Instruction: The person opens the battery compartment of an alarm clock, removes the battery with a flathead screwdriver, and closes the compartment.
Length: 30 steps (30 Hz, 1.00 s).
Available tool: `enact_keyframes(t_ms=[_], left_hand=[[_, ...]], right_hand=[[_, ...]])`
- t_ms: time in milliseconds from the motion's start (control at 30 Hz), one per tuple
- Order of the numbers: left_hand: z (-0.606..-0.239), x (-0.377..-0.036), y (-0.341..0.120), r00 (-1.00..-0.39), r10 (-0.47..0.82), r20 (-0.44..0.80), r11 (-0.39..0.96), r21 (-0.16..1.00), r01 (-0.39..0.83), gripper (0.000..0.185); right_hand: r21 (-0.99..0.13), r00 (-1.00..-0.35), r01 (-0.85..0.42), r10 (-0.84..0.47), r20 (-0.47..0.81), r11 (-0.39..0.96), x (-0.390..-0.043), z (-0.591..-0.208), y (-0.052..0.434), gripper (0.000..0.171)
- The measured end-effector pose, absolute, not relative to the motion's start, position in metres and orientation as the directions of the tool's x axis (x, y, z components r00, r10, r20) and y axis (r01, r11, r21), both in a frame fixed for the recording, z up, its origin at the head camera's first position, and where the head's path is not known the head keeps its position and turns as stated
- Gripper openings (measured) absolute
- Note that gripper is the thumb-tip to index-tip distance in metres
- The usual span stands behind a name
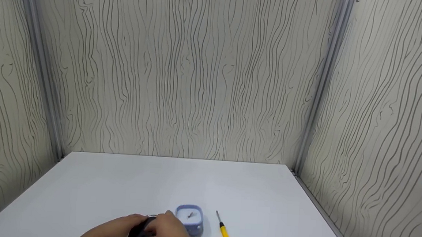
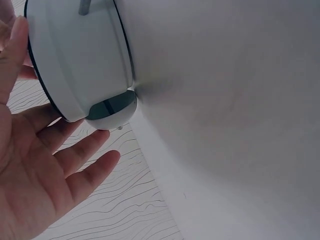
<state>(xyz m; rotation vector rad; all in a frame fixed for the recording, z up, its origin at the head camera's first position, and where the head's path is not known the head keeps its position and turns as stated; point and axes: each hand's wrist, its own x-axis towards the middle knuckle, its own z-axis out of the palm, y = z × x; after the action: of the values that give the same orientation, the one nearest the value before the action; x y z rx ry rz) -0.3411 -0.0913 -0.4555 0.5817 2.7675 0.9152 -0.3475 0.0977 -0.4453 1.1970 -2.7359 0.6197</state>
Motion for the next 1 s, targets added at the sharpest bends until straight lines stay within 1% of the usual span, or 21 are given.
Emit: enact_keyframes(t_ms=[133, 200, 267, 333, 467, 500, 533, 600, 700, 733, 833, 933, 1000], left_hand=[[-0.456, -0.341, -0.089, -0.892, 0.452, -0.002, 0.697, 0.625, 0.351, 0.048], [-0.457, -0.341, -0.088, -0.878, 0.477, 0.024, 0.665, 0.644, 0.379, 0.04], [-0.457, -0.341, -0.087, -0.873, 0.486, 0.04, 0.653, 0.647, 0.394, 0.036], [-0.456, -0.337, -0.089, -0.889, 0.458, 0.019, 0.661, 0.662, 0.354, 0.039], [-0.453, -0.325, -0.091, -0.925, 0.379, -0.03, 0.67, 0.698, 0.252, 0.046], [-0.452, -0.324, -0.092, -0.923, 0.383, -0.029, 0.66, 0.708, 0.251, 0.044], [-0.451, -0.325, -0.092, -0.92, 0.391, -0.023, 0.653, 0.712, 0.26, 0.042], [-0.451, -0.327, -0.092, -0.916, 0.4, -0.026, 0.66, 0.701, 0.269, 0.041], [-0.452, -0.335, -0.091, -0.902, 0.431, -0.017, 0.684, 0.658, 0.315, 0.043], [-0.452, -0.336, -0.091, -0.904, 0.426, -0.027, 0.697, 0.647, 0.309, 0.047], [-0.454, -0.341, -0.091, -0.896, 0.443, -0.018, 0.691, 0.644, 0.328, 0.045], [-0.449, -0.336, -0.09, -0.898, 0.439, -0.021, 0.682, 0.659, 0.318, 0.045], [-0.437, -0.324, -0.09, -0.904, 0.427, -0.007, 0.671, 0.672, 0.312, 0.043]], right_hand=[[-0.206, -0.585, -0.811, -0.758, 0.29, 0.547, -0.346, -0.453, 0.093, 0.019], [-0.174, -0.556, -0.831, -0.776, 0.298, 0.529, -0.346, -0.457, 0.091, 0.017], [-0.142, -0.544, -0.838, -0.781, 0.306, 0.528, -0.346, -0.459, 0.09, 0.015], [-0.133, -0.545, -0.836, -0.779, 0.31, 0.532, -0.345, -0.46, 0.088, 0.013], [-0.177, -0.573, -0.819, -0.762, 0.3, 0.546, -0.342, -0.457, 0.085, 0.01], [-0.179, -0.572, -0.82, -0.764, 0.299, 0.544, -0.341, -0.457, 0.084, 0.01], [-0.169, -0.564, -0.825, -0.768, 0.304, 0.539, -0.341, -0.456, 0.084, 0.009], [-0.134, -0.521, -0.851, -0.784, 0.338, 0.508, -0.341, -0.457, 0.084, 0.008], [-0.02, -0.427, -0.888, -0.81, 0.401, 0.459, -0.342, -0.458, 0.083, 0.007], [0.005, -0.405, -0.894, -0.814, 0.416, 0.447, -0.343, -0.458, 0.083, 0.007], [0.061, -0.356, -0.904, -0.824, 0.441, 0.424, -0.344, -0.459, 0.082, 0.007], [0.041, -0.35, -0.912, -0.826, 0.441, 0.409, -0.344, -0.459, 0.082, 0.006], [0.001, -0.361, -0.915, -0.822, 0.441, 0.403, -0.343, -0.459, 0.082, 0.006]])
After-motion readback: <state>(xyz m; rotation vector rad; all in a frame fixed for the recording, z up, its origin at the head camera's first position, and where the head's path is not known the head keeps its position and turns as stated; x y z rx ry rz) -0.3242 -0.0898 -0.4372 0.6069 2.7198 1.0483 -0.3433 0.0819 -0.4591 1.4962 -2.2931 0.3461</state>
